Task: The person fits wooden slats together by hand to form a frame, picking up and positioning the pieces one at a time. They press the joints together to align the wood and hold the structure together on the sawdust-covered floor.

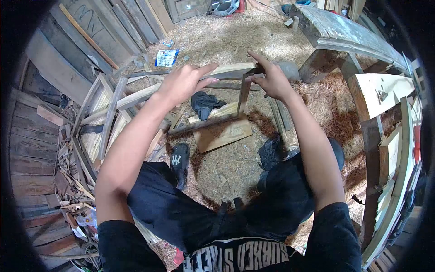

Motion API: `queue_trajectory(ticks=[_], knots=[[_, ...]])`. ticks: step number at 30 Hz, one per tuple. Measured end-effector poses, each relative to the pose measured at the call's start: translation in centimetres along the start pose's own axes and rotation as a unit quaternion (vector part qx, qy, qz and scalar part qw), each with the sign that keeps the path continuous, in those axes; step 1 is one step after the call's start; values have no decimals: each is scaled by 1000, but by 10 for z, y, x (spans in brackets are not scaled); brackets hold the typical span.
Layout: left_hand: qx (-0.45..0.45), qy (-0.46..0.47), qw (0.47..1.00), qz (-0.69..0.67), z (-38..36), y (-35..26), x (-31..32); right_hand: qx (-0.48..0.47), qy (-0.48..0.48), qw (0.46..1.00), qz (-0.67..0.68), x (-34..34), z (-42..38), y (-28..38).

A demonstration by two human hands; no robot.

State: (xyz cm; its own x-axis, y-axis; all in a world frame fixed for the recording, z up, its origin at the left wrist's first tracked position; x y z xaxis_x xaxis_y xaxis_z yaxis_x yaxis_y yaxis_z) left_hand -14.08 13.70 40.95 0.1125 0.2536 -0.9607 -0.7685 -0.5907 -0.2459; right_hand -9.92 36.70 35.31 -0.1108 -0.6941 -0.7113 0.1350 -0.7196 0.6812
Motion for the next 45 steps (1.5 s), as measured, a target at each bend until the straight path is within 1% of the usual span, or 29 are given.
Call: queue_trajectory(ticks=[3,6,8,12,14,18,24,30,32,35,39,42,44,45], knots=[[-18,3,1000,7,-1,2,1,-9,-4,1000,20,0,0,1],[-27,7,999,19,-2,-1,-2,-9,-7,1000,-1,-1,-1,4],[-53,38,998,0,-3,-3,-3,-11,-4,1000,2,0,1,2],[-39,22,999,6,-4,-2,-1,-12,-7,1000,-3,1,1,-2],[-39,18,999,9,-4,0,0,-14,-4,1000,16,2,1,-2],[-43,21,999,12,-5,-1,-1,-12,6,1000,8,0,1,2],[-43,23,999,14,-4,-1,0,-23,-11,1000,2,-2,1,4],[-39,23,999,9,-4,-1,1,-3,10,1000,25,0,1,1],[-21,3,1000,21,-5,-2,0,-4,14,1000,16,-1,1,3],[-34,17,999,9,-4,-3,0,-22,2,1000,4,-2,0,5],[-47,36,998,13,-2,-1,2,-9,8,1000,15,-4,-1,7],[-28,13,999,17,-3,-1,3,-10,26,999,34,-2,-1,8],[-13,2,1000,8,-3,-1,2,-21,-5,1000,21,-4,-1,7],[-13,1,1000,8,-2,-2,1,-21,-5,1000,21,-3,-1,7]])
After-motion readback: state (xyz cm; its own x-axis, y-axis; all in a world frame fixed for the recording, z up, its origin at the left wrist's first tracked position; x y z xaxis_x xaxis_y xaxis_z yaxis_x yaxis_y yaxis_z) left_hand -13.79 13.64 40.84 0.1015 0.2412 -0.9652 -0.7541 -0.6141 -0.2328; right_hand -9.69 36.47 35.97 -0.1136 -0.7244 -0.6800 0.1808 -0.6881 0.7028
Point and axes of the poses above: each hand's wrist, its own z-axis towards the middle knuckle, its own x-axis out of the palm, y = z × x, the point moved 7 cm from there along z, towards the middle knuckle, and after that the axes turned 4 degrees about -z, right-handed, at the moved point
